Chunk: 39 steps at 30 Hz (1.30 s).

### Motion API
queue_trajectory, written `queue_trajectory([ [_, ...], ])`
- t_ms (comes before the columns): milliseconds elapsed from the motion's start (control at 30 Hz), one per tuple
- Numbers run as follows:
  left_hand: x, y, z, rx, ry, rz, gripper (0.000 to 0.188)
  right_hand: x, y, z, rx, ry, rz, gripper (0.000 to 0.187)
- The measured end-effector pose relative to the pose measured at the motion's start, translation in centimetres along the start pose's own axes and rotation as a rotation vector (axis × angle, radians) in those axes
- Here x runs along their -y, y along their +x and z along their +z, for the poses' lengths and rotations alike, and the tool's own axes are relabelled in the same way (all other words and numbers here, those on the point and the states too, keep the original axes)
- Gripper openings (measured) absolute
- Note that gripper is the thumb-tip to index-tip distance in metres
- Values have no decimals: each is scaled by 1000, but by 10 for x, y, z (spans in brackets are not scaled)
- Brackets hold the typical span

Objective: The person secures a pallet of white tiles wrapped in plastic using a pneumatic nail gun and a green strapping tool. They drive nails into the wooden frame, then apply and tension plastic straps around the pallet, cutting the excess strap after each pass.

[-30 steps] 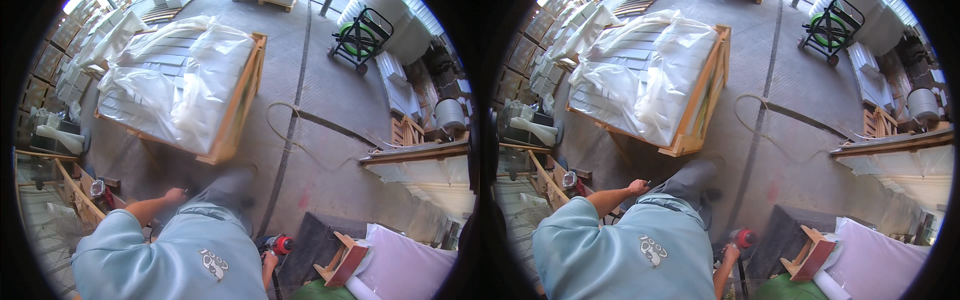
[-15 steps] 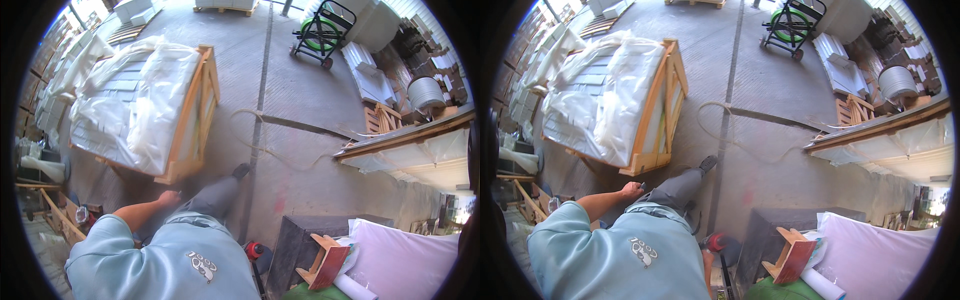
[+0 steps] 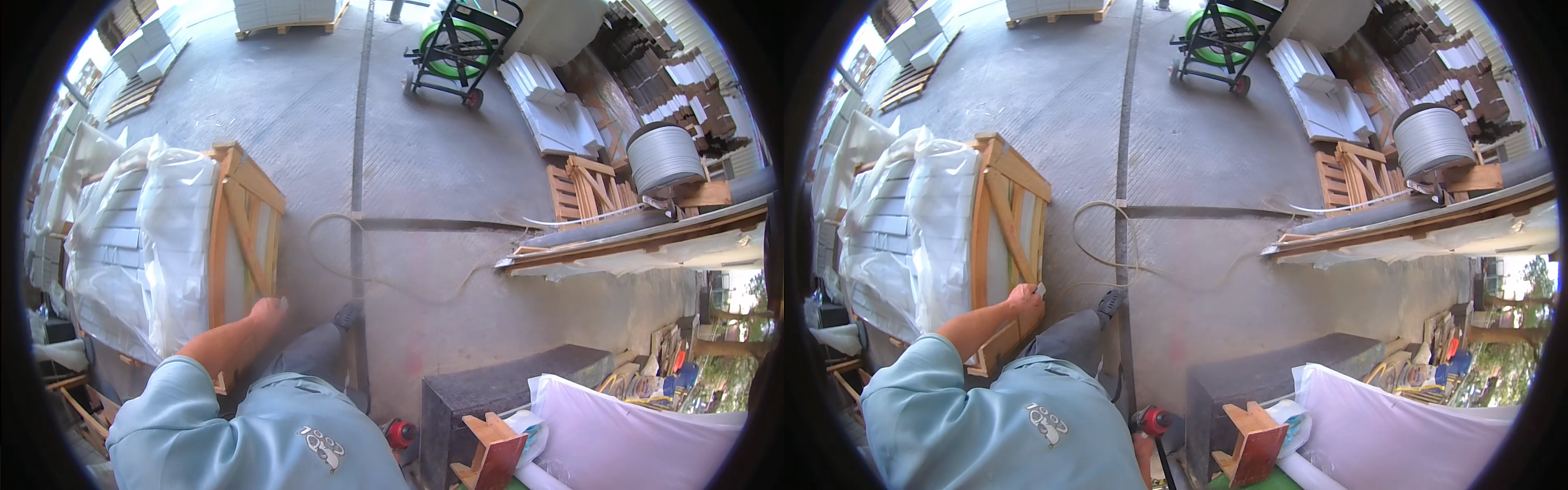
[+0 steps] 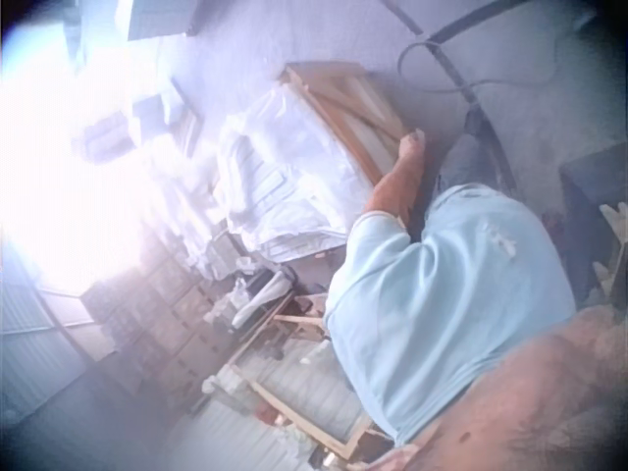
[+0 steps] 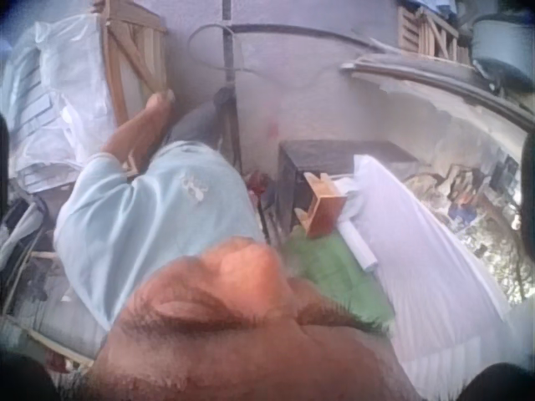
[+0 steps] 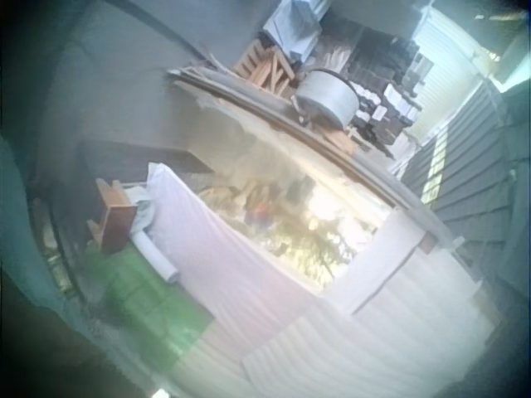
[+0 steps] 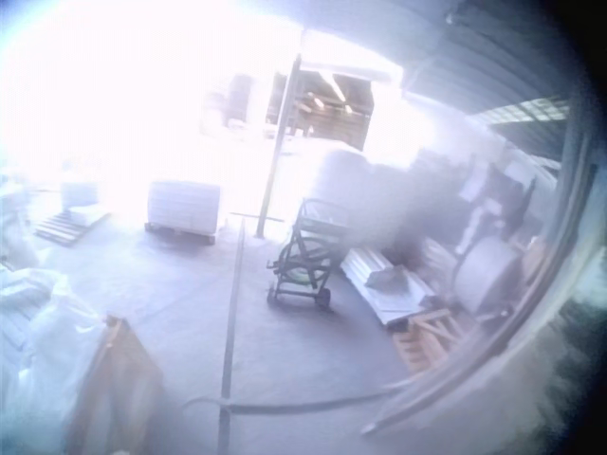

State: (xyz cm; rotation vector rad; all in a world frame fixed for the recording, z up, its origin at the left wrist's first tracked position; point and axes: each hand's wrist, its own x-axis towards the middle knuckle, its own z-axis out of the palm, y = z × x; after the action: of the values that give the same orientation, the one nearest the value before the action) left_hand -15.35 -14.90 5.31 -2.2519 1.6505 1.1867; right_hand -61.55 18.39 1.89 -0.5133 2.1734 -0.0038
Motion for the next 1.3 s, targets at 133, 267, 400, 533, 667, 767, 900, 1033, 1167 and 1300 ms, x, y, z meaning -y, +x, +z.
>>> queue_trajectory([
  [133, -5, 51, -16, -10, 60, 175, 32, 43, -1, -24, -32, 17, -15, 35],
  [267, -4, 67, -15, -27, -37, 6, 34, 105, 10, -65, -37, -95, -132, 37],
  [400, -1, 56, -19, 128, 216, 108, 36, 136, 34, -83, -47, -15, 18, 48],
  [533, -15, 58, -22, 110, 139, -2, 37, 137, 84, -77, -146, -233, -9, 49],
  [667, -34, 76, -21, 124, 61, -168, 38, 144, 131, -91, 29, -412, -143, 38],
  [767, -50, 94, -19, 125, -56, -240, 40, 168, 160, -111, 93, -390, -152, 36],
  [900, -93, 127, -13, 81, -157, -310, 41, 219, 206, -152, 131, -236, -133, 33],
  [1033, -164, 170, -16, 26, -102, -296, 41, 281, 256, -208, 200, -118, -132, 30],
  [1167, -235, 212, -26, -34, -153, -204, 41, 338, 298, -270, 281, 10, -139, 28],
  [1300, -284, 235, -32, -126, -106, -154, 32, 382, 327, -323, 366, 162, -98, 26],
])
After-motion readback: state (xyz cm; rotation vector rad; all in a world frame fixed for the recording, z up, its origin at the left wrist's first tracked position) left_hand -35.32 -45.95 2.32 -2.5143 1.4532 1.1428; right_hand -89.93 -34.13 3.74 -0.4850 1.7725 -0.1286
